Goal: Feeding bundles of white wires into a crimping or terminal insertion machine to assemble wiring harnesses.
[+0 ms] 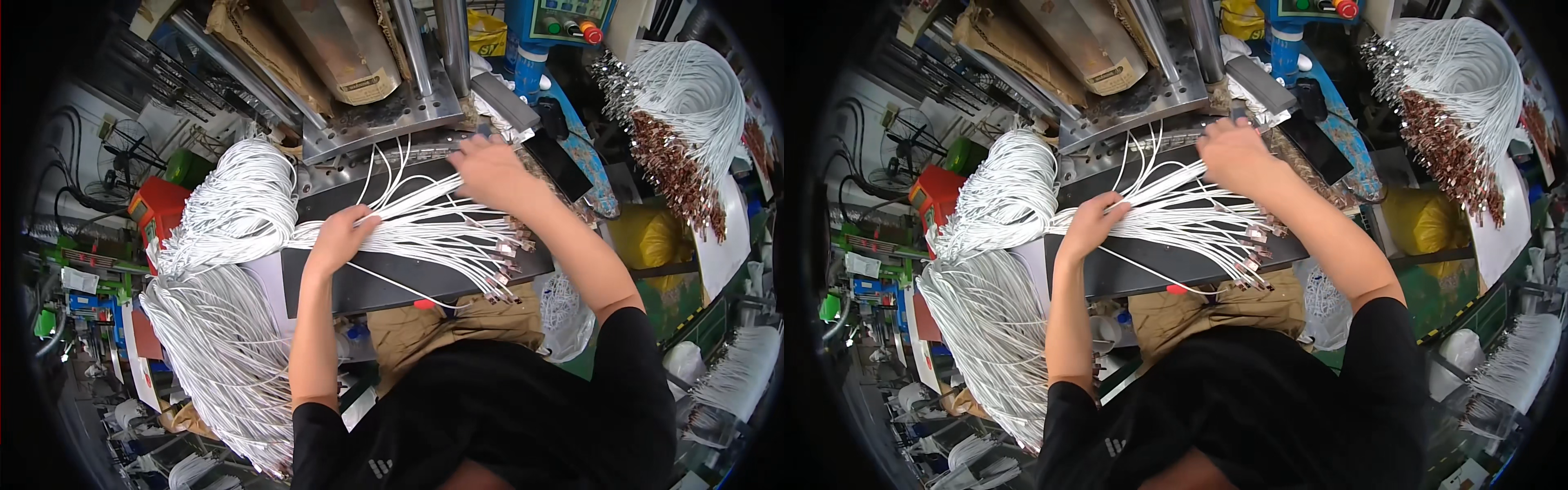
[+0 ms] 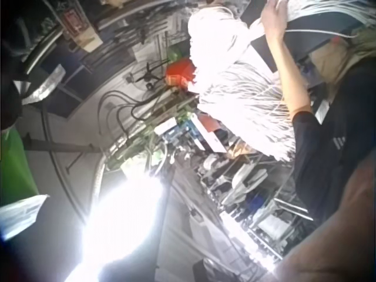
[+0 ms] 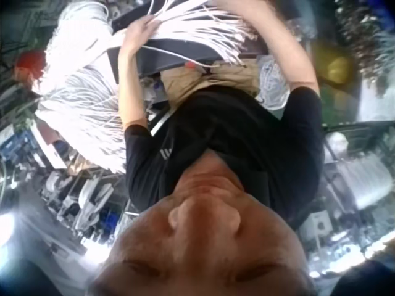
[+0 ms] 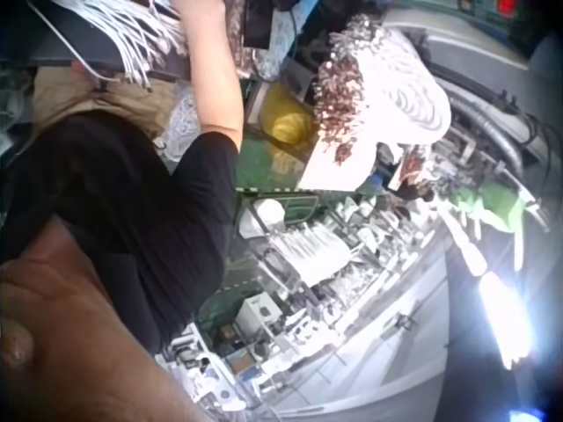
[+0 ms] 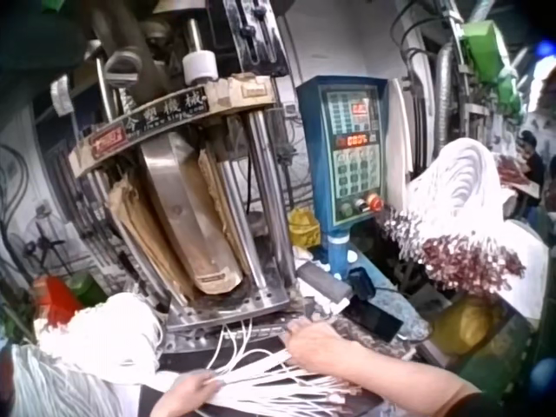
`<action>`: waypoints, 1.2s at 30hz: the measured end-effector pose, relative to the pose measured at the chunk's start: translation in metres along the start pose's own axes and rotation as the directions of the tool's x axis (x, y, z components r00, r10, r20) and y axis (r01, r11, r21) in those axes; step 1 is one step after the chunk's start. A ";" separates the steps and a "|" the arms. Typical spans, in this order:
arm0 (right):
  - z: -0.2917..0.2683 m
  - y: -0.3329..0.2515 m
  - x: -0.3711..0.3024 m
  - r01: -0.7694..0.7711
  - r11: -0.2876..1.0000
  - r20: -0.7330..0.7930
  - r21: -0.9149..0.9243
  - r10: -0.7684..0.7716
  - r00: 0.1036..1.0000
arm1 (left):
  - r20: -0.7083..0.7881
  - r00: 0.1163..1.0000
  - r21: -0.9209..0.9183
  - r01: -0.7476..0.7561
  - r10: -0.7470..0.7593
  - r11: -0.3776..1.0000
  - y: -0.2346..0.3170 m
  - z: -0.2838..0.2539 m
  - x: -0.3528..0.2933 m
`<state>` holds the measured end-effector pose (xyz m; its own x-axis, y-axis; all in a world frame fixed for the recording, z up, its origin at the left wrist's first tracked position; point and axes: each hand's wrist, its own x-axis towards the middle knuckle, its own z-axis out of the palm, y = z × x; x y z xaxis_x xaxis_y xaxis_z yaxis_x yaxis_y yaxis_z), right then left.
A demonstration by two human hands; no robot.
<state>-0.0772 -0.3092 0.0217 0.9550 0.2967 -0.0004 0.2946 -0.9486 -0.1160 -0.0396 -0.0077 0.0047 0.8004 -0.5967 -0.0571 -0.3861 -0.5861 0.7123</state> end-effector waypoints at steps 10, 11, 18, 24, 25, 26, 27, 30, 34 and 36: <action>0.029 -0.010 0.030 0.094 0.876 0.068 0.474 -0.143 0.987 | -0.115 0.993 -0.116 -0.030 0.017 0.993 0.014 -0.004 0.006; 0.020 0.001 0.027 0.047 0.905 0.191 0.423 -0.140 0.972 | -0.126 0.992 -0.087 -0.023 0.012 0.996 0.009 -0.005 0.005; -0.042 0.006 0.002 0.154 0.988 -0.271 -0.025 -0.155 0.950 | -0.144 0.987 0.105 -0.051 0.066 0.993 -0.003 0.001 0.003; 0.035 0.004 0.000 0.251 0.947 -0.281 0.202 -0.189 0.941 | -0.351 0.936 -0.015 -0.010 0.004 1.000 -0.001 -0.010 0.004; 0.031 0.009 -0.004 0.101 0.975 -0.163 0.199 -0.068 0.984 | -0.417 0.907 -0.055 0.044 -0.063 0.998 -0.003 -0.013 0.003; 0.025 0.013 -0.009 -0.053 0.983 -0.042 0.176 0.061 0.997 | -0.419 0.905 -0.057 0.052 -0.071 0.997 -0.004 -0.010 0.001; 0.024 0.014 -0.013 -0.203 0.970 0.075 0.133 0.194 0.978 | -0.363 0.932 0.036 -0.016 0.028 0.999 -0.006 -0.004 0.000; 0.033 0.005 -0.017 0.002 1.000 -0.192 0.015 0.001 0.981 | -0.219 0.951 0.207 -0.173 0.218 0.963 0.004 0.013 0.009; 0.031 -0.016 -0.019 0.120 0.989 -0.302 0.089 -0.088 0.949 | -0.107 0.973 -0.001 -0.205 0.204 0.979 0.054 0.021 0.027; 0.028 -0.012 -0.022 0.146 0.974 -0.288 0.172 -0.092 0.953 | -0.071 0.997 0.043 0.027 -0.024 0.999 0.083 -0.007 0.017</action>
<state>-0.1026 -0.3016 -0.0051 0.8930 0.3384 0.2967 0.4208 -0.8616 -0.2839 -0.0547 -0.0630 0.0672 0.8400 -0.5420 -0.0248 -0.3833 -0.6252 0.6798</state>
